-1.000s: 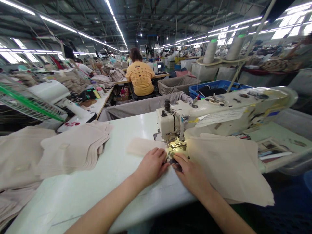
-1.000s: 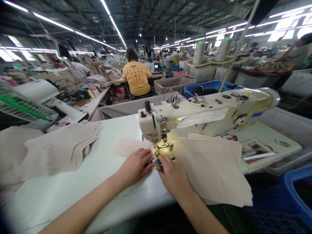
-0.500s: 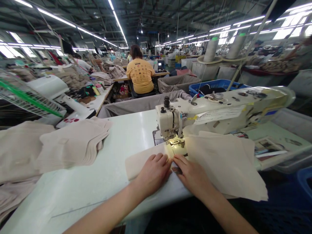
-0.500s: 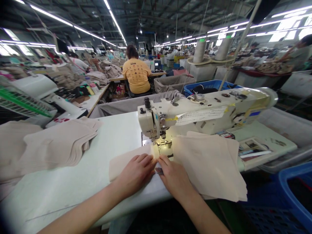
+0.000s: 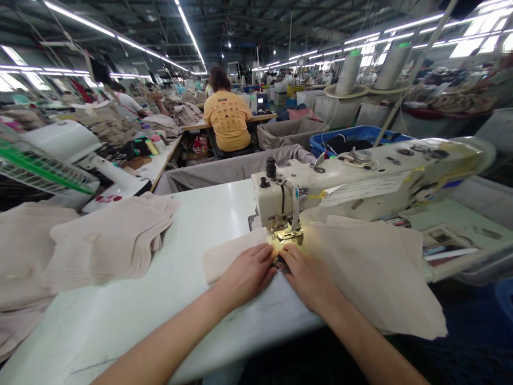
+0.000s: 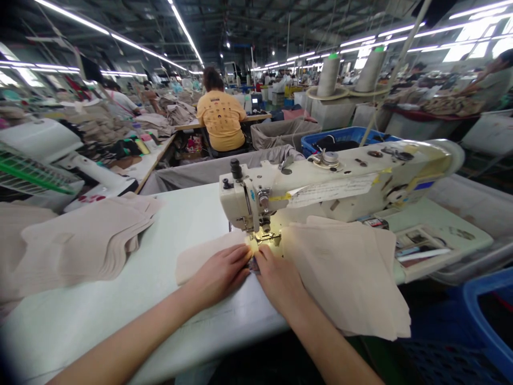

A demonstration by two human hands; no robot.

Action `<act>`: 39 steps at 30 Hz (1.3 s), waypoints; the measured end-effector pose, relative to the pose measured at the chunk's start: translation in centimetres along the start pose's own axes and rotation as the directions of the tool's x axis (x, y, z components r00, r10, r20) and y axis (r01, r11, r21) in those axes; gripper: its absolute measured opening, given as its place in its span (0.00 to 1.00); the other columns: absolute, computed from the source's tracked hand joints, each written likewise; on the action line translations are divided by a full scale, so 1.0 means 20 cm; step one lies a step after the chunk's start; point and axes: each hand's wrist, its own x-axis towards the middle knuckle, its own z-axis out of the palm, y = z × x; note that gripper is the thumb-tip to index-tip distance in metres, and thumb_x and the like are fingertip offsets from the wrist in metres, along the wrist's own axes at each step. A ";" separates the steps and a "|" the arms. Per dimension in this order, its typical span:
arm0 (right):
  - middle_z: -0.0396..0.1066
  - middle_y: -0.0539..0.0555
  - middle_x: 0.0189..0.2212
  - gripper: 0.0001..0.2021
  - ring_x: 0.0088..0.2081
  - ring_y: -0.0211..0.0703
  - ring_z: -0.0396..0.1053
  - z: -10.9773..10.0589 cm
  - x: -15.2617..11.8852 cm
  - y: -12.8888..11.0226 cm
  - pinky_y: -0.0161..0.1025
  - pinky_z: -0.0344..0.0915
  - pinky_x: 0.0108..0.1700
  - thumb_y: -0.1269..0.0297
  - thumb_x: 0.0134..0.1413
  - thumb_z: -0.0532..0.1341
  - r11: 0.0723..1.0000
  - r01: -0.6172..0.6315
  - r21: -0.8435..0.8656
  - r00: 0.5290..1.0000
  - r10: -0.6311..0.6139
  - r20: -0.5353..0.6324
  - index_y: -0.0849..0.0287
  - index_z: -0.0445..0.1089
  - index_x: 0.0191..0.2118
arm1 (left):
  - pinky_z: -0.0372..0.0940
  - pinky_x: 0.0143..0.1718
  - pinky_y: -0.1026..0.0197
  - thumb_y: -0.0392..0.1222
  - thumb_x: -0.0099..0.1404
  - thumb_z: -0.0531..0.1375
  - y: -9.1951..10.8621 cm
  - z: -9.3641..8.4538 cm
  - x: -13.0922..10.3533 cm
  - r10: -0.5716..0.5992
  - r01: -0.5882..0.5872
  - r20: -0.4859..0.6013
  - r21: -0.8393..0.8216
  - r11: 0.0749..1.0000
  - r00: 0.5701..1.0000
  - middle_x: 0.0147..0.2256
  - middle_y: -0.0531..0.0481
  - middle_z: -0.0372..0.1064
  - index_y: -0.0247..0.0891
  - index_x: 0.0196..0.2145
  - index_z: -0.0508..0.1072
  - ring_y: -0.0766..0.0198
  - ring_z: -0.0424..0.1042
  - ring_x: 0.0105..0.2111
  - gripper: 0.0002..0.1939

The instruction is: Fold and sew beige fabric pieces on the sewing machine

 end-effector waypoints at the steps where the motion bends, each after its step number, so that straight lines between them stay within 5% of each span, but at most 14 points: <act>1: 0.72 0.57 0.53 0.11 0.43 0.47 0.76 -0.01 0.02 0.00 0.38 0.70 0.39 0.70 0.65 0.57 1.000 -0.009 -0.003 1.000 0.009 -0.006 0.56 0.70 0.51 | 0.70 0.57 0.49 0.41 0.74 0.52 -0.02 -0.01 0.01 0.000 0.000 -0.002 -0.002 1.000 1.000 0.48 0.40 0.72 0.35 0.47 0.73 0.52 0.72 0.52 0.13; 10: 0.71 0.56 0.52 0.09 0.43 0.47 0.76 -0.02 0.08 -0.01 0.38 0.69 0.39 0.66 0.65 0.60 0.999 -0.029 0.041 0.996 0.032 -0.078 0.55 0.71 0.49 | 0.69 0.57 0.50 0.40 0.74 0.50 -0.18 -0.03 0.09 0.041 -0.042 -0.049 -0.022 0.999 0.998 0.49 0.40 0.72 0.36 0.48 0.73 0.54 0.71 0.53 0.14; 20: 0.70 0.58 0.55 0.13 0.40 0.45 0.77 0.08 -0.05 -0.07 0.40 0.73 0.39 0.65 0.66 0.59 0.997 -0.043 0.059 0.991 0.050 -0.123 0.56 0.70 0.54 | 0.68 0.58 0.50 0.39 0.74 0.50 -0.17 -0.01 0.07 0.020 -0.020 -0.105 -0.001 1.000 0.994 0.55 0.40 0.69 0.36 0.56 0.69 0.54 0.69 0.56 0.16; 39: 0.71 0.57 0.55 0.13 0.39 0.45 0.78 0.13 -0.05 -0.06 0.40 0.74 0.40 0.67 0.65 0.60 0.996 -0.021 0.081 0.984 0.035 -0.175 0.57 0.71 0.53 | 0.70 0.56 0.49 0.40 0.74 0.50 -0.20 -0.01 0.08 0.010 -0.009 -0.122 0.007 1.000 0.992 0.53 0.40 0.71 0.37 0.55 0.70 0.53 0.71 0.55 0.16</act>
